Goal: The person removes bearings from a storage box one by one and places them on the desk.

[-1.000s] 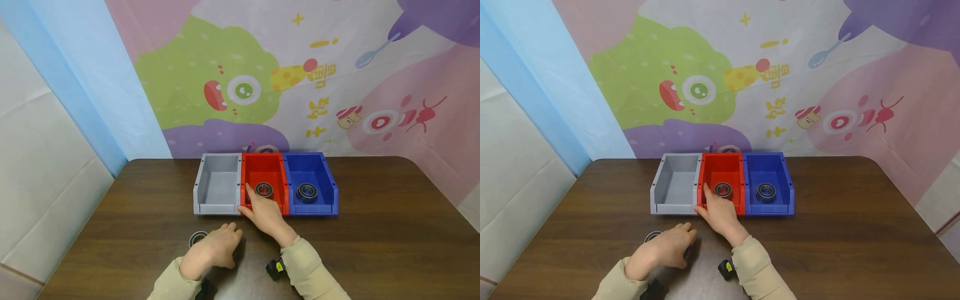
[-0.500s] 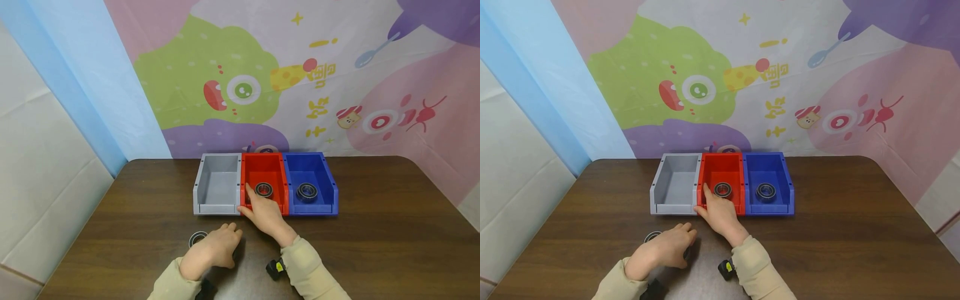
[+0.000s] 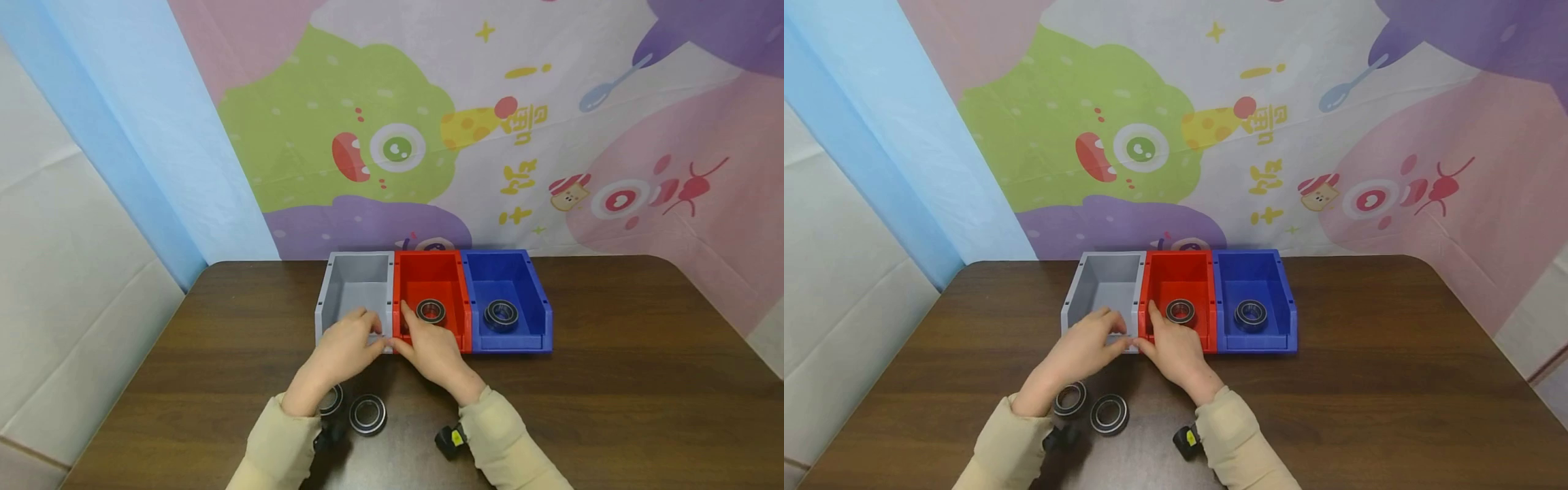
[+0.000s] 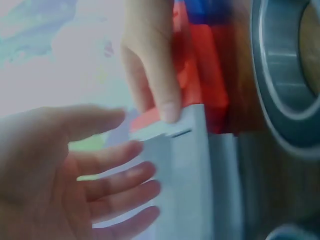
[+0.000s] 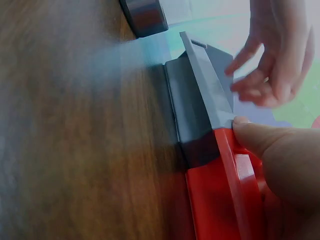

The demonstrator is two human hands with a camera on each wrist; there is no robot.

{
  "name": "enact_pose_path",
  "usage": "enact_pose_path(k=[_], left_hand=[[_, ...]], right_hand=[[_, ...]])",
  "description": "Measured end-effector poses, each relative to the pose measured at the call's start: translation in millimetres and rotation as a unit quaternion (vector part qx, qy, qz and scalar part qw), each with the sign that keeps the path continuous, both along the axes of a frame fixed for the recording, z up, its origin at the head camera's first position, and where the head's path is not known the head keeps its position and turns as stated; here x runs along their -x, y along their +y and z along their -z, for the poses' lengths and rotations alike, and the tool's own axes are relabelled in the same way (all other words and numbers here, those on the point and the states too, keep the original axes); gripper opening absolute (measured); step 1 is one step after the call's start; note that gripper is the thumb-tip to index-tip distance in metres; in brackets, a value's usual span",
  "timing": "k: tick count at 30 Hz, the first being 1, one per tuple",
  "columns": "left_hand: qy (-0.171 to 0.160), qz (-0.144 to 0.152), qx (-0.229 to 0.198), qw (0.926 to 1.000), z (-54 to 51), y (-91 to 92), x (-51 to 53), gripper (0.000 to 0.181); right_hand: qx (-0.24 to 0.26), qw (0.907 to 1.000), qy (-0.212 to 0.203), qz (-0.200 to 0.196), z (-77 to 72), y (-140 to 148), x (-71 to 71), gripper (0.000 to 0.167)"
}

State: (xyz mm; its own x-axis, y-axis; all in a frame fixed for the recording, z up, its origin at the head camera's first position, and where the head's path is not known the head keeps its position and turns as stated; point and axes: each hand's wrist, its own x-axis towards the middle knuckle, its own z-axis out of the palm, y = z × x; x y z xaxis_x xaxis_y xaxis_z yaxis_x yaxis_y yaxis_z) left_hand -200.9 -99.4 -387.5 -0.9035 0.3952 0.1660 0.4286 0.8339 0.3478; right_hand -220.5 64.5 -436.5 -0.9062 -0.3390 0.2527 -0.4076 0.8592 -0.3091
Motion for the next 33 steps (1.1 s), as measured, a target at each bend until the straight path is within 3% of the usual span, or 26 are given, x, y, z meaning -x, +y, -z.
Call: enact_pose_path(k=[2,6,16,22,29,33], left_hand=[[0.001,-0.028,-0.022,0.9994,1.8,1.9,8.4,0.017],[-0.028,-0.049,-0.063,0.9965,7.8,5.6,22.2,0.018],[-0.088,-0.013,-0.169,0.9816,23.5,1.9,37.1,0.022],[-0.104,-0.007,-0.166,0.9805,24.5,1.3,38.2,0.023],[-0.121,0.007,-0.153,0.9808,22.7,0.3,38.2,0.023],[-0.13,0.015,-0.152,0.9796,22.6,-0.3,38.1,0.024]], right_hand=[[0.0,1.0,-0.002,0.0,-0.1,0,-0.6,0.069],[0.002,1.0,0.003,0.0,-0.5,0,-1.7,0.069],[0.005,1.0,-0.002,0.002,-1.9,1,-1.5,0.069],[0.021,0.9996,-0.02,-0.007,-3.4,1,-0.8,0.07],[0.12,0.988,-0.093,-0.029,-11.7,6,2.4,0.062],[0.152,0.9846,-0.085,-0.018,-15.5,9,3.7,0.047]])
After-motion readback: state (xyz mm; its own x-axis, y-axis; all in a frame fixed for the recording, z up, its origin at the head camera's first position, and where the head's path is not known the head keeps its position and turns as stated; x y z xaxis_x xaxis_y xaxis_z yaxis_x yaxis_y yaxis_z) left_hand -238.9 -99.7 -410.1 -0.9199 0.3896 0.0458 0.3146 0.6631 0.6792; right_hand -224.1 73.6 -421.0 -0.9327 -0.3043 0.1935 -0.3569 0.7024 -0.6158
